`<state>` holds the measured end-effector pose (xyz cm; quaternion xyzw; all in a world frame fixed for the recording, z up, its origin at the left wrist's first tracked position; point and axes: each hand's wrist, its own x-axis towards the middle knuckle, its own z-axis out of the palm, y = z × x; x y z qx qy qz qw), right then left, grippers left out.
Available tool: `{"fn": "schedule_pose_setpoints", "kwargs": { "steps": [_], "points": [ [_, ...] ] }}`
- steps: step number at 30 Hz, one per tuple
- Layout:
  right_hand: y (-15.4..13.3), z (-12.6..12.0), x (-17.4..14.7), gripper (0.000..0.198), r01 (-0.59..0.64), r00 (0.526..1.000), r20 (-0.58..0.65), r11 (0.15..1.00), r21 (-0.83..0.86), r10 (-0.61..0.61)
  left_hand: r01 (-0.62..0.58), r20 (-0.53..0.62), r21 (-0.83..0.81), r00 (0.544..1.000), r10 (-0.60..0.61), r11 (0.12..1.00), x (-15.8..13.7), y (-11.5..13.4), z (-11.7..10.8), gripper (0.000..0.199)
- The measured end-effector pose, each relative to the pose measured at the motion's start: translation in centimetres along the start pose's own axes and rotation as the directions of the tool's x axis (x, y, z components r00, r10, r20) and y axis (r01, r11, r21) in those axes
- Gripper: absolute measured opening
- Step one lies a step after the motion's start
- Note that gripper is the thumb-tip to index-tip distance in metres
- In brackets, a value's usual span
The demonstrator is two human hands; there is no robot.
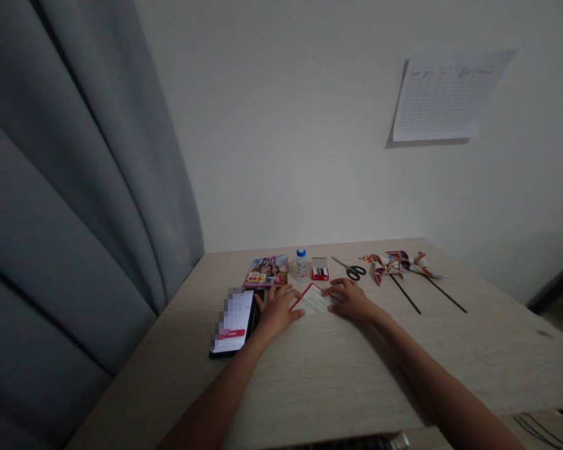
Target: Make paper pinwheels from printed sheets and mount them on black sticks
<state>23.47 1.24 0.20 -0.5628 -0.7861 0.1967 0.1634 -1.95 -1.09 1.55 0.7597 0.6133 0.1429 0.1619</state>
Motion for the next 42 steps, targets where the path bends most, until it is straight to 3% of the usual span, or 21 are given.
{"fn": "schedule_pose_setpoints", "kwargs": {
  "steps": [22,28,36,42],
  "points": [
    [2.5,-0.5,0.1,0.052,0.148,0.986,0.075,0.988,0.037,-0.151,0.040,0.092,0.092,0.995,-0.048,0.995,-0.1,-2.8,-2.3,0.035],
    [2.8,-1.0,-0.1,0.054,0.172,0.978,0.099,0.980,0.095,-0.182,0.040,0.075,0.103,0.996,-0.048,0.994,-0.3,-3.2,-2.4,0.033],
    [3.4,-1.4,0.1,0.041,0.219,0.968,0.081,0.955,0.202,-0.239,0.035,0.075,0.103,0.996,-0.043,0.994,-0.3,-3.6,-2.6,0.034],
    [4.2,-1.7,0.4,0.050,0.202,0.961,0.134,0.946,0.256,-0.241,0.056,0.104,0.097,0.992,-0.066,0.994,-0.5,-3.3,-3.1,0.036]
  ]
}}
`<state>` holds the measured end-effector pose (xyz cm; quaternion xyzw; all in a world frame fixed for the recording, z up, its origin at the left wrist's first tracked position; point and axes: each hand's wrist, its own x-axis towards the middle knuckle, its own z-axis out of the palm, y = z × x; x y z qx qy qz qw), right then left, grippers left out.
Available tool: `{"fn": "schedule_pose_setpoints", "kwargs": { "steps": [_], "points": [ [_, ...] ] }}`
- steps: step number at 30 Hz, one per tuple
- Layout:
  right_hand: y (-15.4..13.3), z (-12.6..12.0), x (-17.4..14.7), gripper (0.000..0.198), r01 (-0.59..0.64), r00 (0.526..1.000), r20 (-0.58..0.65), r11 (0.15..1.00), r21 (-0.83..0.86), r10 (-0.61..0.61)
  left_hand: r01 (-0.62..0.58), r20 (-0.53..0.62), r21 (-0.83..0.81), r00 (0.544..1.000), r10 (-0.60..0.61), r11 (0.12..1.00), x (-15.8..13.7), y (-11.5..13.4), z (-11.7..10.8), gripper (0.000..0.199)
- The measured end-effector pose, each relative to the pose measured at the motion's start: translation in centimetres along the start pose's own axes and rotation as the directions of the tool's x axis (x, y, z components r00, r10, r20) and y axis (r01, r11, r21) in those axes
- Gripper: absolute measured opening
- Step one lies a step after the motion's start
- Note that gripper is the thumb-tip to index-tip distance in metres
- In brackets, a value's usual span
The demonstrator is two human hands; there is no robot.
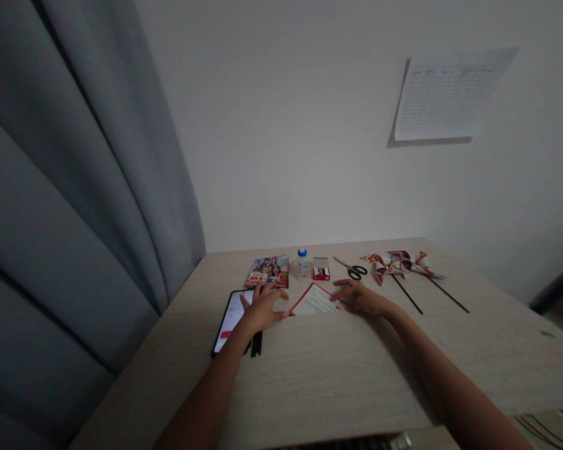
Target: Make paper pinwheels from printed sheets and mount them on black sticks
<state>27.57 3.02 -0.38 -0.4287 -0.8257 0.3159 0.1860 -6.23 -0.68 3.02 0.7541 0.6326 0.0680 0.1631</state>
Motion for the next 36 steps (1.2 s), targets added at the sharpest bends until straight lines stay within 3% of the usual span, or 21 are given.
{"fn": "schedule_pose_setpoints", "kwargs": {
  "steps": [19,25,29,36],
  "points": [
    [-0.5,-1.6,-0.9,0.067,0.009,0.999,0.050,0.987,0.160,-0.017,0.032,0.028,-0.017,0.999,-0.031,0.999,-0.7,0.6,-0.9,0.038],
    [0.0,-1.3,-0.6,0.065,-0.003,1.000,0.027,0.991,0.131,0.000,0.022,0.014,-0.015,1.000,-0.022,1.000,-0.5,0.3,-0.7,0.041],
    [0.2,-0.8,-0.5,0.063,-0.018,1.000,-0.019,0.994,0.109,0.020,0.005,0.006,-0.017,1.000,-0.005,1.000,-0.5,0.3,-0.7,0.045],
    [-0.9,0.5,-0.4,0.036,-0.018,0.979,-0.203,1.000,0.013,0.020,-0.042,-0.045,-0.039,0.998,0.041,0.998,0.1,-0.1,0.1,0.045]
  ]
}}
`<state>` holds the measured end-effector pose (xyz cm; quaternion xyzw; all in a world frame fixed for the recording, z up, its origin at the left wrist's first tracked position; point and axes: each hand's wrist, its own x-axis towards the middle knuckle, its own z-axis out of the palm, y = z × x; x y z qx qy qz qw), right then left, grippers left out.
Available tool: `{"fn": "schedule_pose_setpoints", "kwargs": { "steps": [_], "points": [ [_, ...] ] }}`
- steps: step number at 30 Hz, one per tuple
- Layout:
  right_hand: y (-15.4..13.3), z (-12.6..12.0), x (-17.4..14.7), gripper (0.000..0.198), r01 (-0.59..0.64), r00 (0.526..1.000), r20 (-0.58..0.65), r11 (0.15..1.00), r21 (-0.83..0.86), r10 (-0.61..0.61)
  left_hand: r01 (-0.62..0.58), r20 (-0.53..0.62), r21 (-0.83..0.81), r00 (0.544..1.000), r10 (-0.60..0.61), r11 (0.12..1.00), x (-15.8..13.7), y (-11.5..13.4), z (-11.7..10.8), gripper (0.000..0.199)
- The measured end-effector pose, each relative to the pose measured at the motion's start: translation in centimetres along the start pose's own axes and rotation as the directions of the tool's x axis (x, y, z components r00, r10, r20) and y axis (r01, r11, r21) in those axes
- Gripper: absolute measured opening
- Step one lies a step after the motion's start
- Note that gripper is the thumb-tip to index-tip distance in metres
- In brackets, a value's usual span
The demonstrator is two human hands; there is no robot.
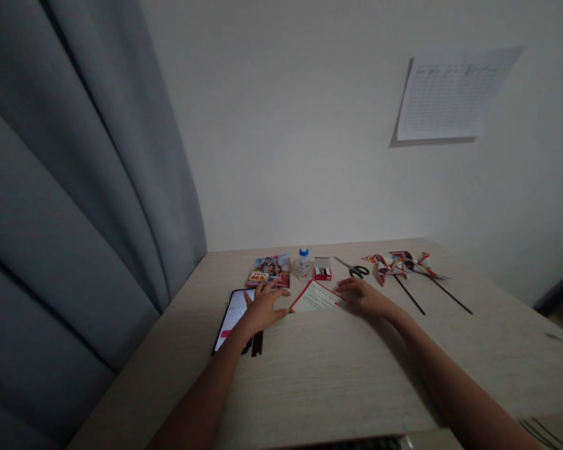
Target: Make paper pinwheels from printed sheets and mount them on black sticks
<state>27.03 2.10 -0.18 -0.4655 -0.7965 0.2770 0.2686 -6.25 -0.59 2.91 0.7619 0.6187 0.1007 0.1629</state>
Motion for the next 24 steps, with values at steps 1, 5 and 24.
{"fn": "schedule_pose_setpoints", "kwargs": {
  "steps": [1,5,24],
  "points": [
    [-0.2,0.2,0.0,0.036,0.007,1.000,-0.026,0.999,-0.040,-0.008,-0.005,-0.017,0.001,1.000,0.005,1.000,0.1,-0.1,0.2,0.043],
    [-0.5,0.9,0.2,0.034,0.026,0.997,-0.072,0.989,-0.142,-0.037,-0.029,-0.079,-0.002,0.996,0.029,1.000,0.5,0.0,0.9,0.040],
    [-1.8,0.5,0.5,0.028,-0.017,0.997,-0.078,0.983,-0.184,0.002,-0.168,-0.088,-0.041,0.983,0.164,0.985,1.0,0.5,1.2,0.037]
  ]
}}
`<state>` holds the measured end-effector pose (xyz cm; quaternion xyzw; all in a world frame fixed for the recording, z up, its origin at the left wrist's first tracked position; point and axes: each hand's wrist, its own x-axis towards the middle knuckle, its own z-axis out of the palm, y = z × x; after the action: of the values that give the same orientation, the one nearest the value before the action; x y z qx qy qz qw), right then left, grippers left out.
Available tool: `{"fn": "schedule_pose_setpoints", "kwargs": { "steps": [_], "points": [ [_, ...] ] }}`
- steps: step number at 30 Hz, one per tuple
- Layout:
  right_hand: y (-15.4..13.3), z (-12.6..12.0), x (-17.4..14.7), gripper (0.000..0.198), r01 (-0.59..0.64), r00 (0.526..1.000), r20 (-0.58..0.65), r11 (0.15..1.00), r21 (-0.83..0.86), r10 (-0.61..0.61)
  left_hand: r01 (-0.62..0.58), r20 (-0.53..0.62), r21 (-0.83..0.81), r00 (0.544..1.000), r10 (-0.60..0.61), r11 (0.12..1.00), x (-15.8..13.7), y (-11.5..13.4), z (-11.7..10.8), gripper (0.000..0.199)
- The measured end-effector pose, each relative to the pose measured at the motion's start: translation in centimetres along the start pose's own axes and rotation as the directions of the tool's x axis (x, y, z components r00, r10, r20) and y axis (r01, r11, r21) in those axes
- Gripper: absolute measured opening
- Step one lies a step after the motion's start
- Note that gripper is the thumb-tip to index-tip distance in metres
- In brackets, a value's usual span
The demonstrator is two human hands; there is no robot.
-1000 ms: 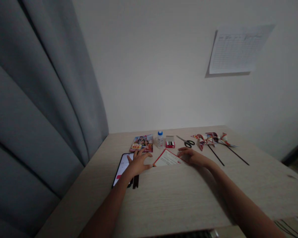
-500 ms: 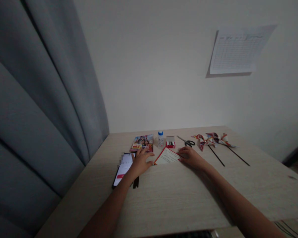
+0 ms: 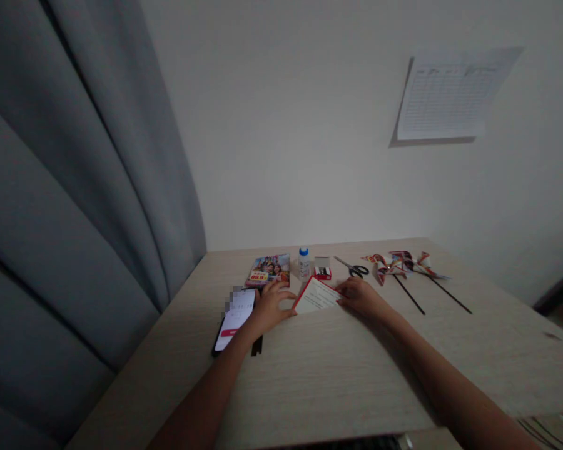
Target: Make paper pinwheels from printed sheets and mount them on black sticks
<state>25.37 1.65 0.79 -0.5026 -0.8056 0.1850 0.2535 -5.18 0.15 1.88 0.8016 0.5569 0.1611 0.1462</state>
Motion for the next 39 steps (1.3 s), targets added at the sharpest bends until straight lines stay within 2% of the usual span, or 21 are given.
{"fn": "schedule_pose_setpoints", "kwargs": {
  "steps": [7,13,23,31,35,39],
  "points": [
    [0.0,0.0,-0.1,0.028,-0.018,1.000,-0.011,0.999,0.045,0.018,0.025,0.007,0.015,1.000,-0.025,1.000,-0.2,0.7,-0.2,0.030],
    [0.3,0.1,-0.1,0.040,-0.005,1.000,0.000,1.000,0.018,0.005,0.042,0.012,0.027,0.999,-0.042,0.999,-0.2,1.1,-0.2,0.029],
    [-0.1,0.2,-0.1,0.038,0.038,0.999,0.013,0.999,-0.008,-0.038,0.024,-0.013,0.020,1.000,-0.024,1.000,-0.2,0.8,0.1,0.028],
    [-0.3,0.1,-0.1,0.029,0.013,1.000,-0.019,0.998,0.066,-0.012,0.034,-0.015,0.029,0.999,-0.034,0.999,-0.2,0.8,0.2,0.041],
    [-0.4,0.2,-0.1,0.023,-0.035,0.999,-0.029,0.995,0.092,0.038,0.031,-0.016,0.027,0.999,-0.031,0.999,-0.1,0.7,0.5,0.036],
    [-0.4,0.5,-0.1,0.018,-0.087,0.995,-0.045,0.994,0.069,0.090,0.036,-0.066,0.022,0.997,-0.035,0.999,0.0,0.8,0.9,0.030]
  ]
}}
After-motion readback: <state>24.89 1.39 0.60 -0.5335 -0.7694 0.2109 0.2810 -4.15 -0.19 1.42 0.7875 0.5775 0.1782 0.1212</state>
